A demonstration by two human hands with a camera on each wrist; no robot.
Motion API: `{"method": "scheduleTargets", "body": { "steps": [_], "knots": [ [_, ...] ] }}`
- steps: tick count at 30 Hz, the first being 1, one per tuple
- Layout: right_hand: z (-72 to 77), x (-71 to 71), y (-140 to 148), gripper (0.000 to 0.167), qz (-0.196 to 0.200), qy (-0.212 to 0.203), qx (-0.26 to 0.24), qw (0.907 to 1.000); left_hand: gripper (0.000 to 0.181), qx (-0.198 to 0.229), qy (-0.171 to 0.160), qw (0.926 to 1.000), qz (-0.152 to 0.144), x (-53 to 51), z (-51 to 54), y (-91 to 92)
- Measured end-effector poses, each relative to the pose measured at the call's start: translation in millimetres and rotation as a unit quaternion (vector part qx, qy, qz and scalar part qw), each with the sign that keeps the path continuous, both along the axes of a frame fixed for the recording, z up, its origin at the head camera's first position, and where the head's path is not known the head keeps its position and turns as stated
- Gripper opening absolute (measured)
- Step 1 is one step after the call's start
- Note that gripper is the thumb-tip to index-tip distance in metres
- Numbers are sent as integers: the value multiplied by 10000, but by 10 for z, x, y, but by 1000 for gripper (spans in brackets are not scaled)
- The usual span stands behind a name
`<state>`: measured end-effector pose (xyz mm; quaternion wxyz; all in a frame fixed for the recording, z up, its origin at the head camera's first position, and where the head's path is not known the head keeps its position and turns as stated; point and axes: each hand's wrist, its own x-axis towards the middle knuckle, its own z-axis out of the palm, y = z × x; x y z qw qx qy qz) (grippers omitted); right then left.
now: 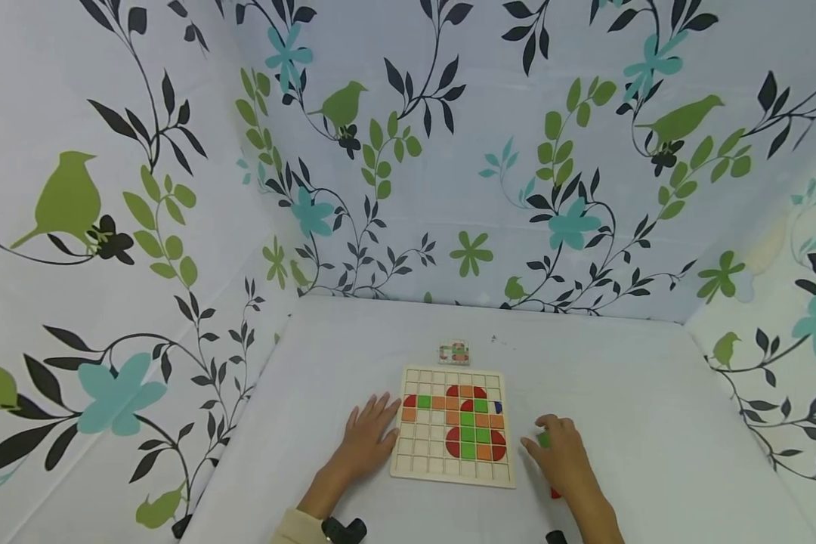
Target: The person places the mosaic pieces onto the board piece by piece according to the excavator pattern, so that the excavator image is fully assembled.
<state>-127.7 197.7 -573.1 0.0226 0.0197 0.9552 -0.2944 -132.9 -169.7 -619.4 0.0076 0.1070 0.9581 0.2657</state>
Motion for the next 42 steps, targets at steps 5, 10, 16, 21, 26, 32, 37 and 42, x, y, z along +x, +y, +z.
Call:
{"method": "scheduleTargets", "body": {
  "steps": [5,10,16,21,26,32,37,42],
  "knots": [
    [-203,-2,227,53,-401,69,180,9990,56,54,-77,9999,48,6,23,-6],
    [-291,-24,276,36,-224,72,-48,9997,56,42,-103,9999,9,-4,27,7],
    [-254,-36,247,38,-35,11,-201,9998,56,15,-134,9999,50,1,34,18],
    [-287,-76,227,32,118,-24,-270,9996,56,33,-188,9998,43,23,56,18],
    [-320,-150,191,30,179,115,-261,9994,56,34,-175,9998,13,28,71,16],
    [-293,-298,92,29,253,39,-301,9992,55,34,-113,9999,7,30,71,11],
    [-272,-380,-8,27,360,-60,-341,9988,55,40,-115,9999,-18,27,62,7],
    [-215,-405,-72,27,450,-29,-221,9987,55,29,-119,9999,-38,20,44,5]
  ]
}}
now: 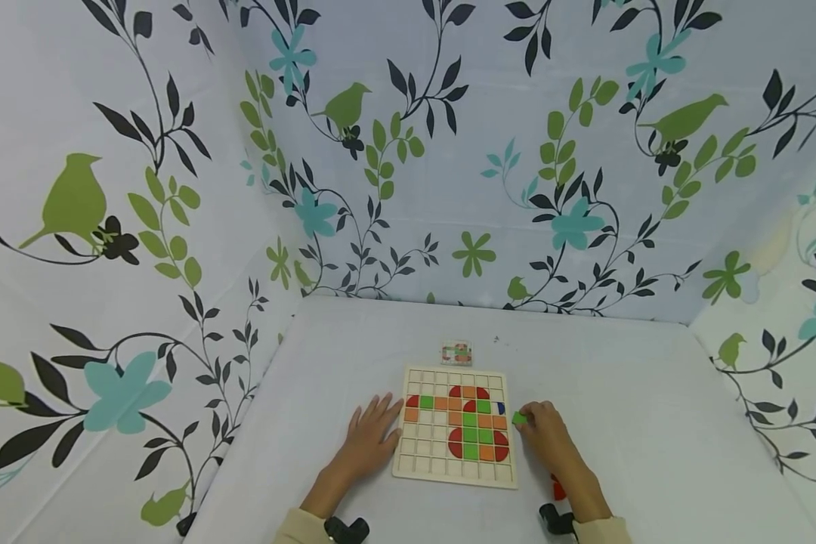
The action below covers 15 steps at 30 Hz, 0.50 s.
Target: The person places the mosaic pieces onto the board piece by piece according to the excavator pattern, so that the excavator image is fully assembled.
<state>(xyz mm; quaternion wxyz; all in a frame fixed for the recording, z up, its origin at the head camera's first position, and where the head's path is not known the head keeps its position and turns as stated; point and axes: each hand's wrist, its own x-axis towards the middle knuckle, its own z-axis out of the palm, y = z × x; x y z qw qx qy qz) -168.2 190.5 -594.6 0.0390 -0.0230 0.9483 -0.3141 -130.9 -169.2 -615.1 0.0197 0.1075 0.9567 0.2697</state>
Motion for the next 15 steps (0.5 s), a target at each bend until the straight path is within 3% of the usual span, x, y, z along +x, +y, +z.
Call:
{"method": "scheduleTargets", "body": {
  "steps": [10,15],
  "knots": [
    [100,-58,-230,33,-205,83,-72,9997,56,-45,-9,10000,-4,-9,-19,-2],
    [174,-32,-530,31,228,160,-234,9993,56,-75,-31,10000,1,-7,-7,4]
  ]
}}
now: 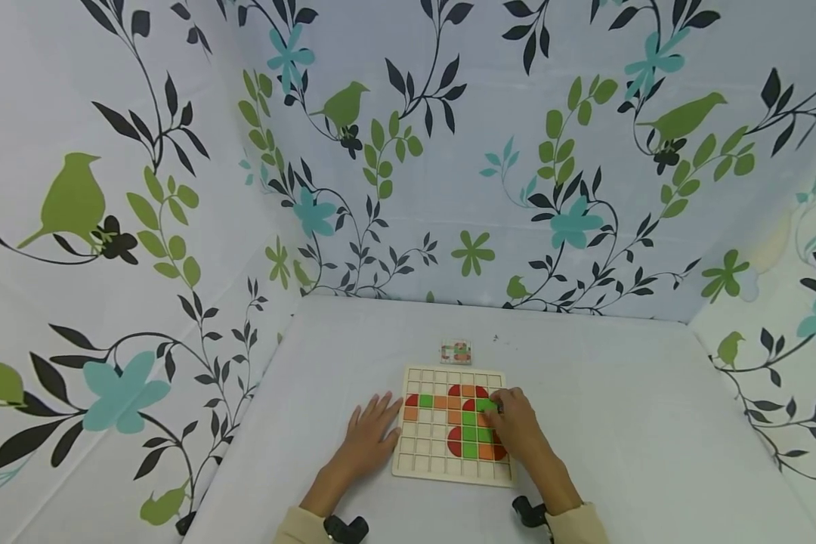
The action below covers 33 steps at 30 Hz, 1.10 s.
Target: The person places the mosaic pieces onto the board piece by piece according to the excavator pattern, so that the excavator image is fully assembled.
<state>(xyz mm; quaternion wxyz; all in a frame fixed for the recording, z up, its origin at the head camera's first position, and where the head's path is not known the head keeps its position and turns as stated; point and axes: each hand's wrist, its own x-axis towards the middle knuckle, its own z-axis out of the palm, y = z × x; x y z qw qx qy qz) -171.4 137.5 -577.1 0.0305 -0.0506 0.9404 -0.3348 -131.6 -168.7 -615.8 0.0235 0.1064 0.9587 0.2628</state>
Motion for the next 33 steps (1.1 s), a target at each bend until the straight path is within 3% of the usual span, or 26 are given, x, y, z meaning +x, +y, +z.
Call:
{"method": "scheduleTargets", "body": {
  "steps": [7,12,19,25,33],
  "knots": [
    [53,88,-546,26,1221,727,26,9899,56,17,-7,10000,-10,4,19,-14],
    [22,137,-901,20,1710,863,86,9815,55,30,28,10000,-58,-11,-5,-32],
    [-85,203,-1146,13,1951,787,537,9761,55,43,73,9998,-192,-30,-29,-57],
    [-177,212,-1193,14,1869,838,739,9760,55,-1,85,9999,-144,-25,-34,-69],
    [-134,234,-1167,16,1897,947,695,9748,55,63,64,9998,-162,-32,-44,-53]
  ]
}}
